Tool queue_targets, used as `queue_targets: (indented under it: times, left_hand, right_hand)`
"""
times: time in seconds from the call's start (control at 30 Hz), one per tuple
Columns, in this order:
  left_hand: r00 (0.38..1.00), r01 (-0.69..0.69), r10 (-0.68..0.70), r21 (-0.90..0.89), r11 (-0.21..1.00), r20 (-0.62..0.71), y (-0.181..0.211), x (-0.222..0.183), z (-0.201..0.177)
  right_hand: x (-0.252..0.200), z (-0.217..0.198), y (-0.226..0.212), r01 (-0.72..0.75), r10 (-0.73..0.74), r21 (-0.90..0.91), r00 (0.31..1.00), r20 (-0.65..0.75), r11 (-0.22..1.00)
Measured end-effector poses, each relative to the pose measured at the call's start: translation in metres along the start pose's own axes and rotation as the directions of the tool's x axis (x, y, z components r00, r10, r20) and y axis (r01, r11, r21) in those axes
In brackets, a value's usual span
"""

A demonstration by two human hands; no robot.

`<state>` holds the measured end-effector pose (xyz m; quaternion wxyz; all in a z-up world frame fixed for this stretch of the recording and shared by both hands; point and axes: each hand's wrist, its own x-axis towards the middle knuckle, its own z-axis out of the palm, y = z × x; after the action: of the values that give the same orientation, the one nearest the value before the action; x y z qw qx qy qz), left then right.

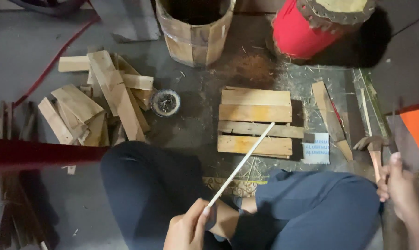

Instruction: Shaping a thin wooden stick by shaving it with a large curved blade while sitting on the floor.

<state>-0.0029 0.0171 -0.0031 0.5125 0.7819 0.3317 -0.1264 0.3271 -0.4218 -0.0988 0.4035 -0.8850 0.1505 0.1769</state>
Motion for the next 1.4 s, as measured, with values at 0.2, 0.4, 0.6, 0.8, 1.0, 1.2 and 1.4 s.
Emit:
queue_targets:
  times: [0.2,0.4,0.6,0.8,1.0,1.2,1.4]
  left_hand:
    - [0.994,-0.096,0.095,0.013,0.995,0.061,0.028,0.01,0.017]
    - [0.988,-0.147,0.148,-0.024,0.989,0.033,0.036,0.005,0.017]
    - [0.997,0.018,-0.02,0.022,1.0,0.08,0.023,0.002,0.012]
    - [0.997,-0.074,0.073,0.073,0.995,0.02,0.006,0.0,0.015]
    - [0.997,-0.048,0.046,-0.035,0.998,-0.07,-0.006,-0.014,-0.007]
    - [0.984,-0.177,0.18,-0.133,0.975,0.009,0.018,0.004,0.0]
    - [0.983,-0.175,0.181,-0.189,0.966,0.015,0.037,0.006,0.002]
  right_hand:
    - [-0.084,0.04,-0.006,0.224,-0.199,-0.639,0.974,0.112,0.736]
    - [-0.166,0.096,-0.077,0.778,-0.704,-0.556,0.569,0.425,0.293]
    - [-0.164,0.115,-0.086,0.844,-0.728,-0.508,0.455,0.512,0.17]
    - [-0.096,0.089,-0.076,0.86,-0.816,-0.506,0.249,0.521,-0.061]
    - [0.036,0.001,-0.033,-0.139,0.08,-0.712,0.99,-0.116,0.688]
    - [-0.004,0.004,0.014,0.01,-0.011,-0.025,0.998,-0.067,1.0]
    - [-0.132,0.062,-0.053,0.409,-0.372,-0.581,0.909,0.19,0.703]
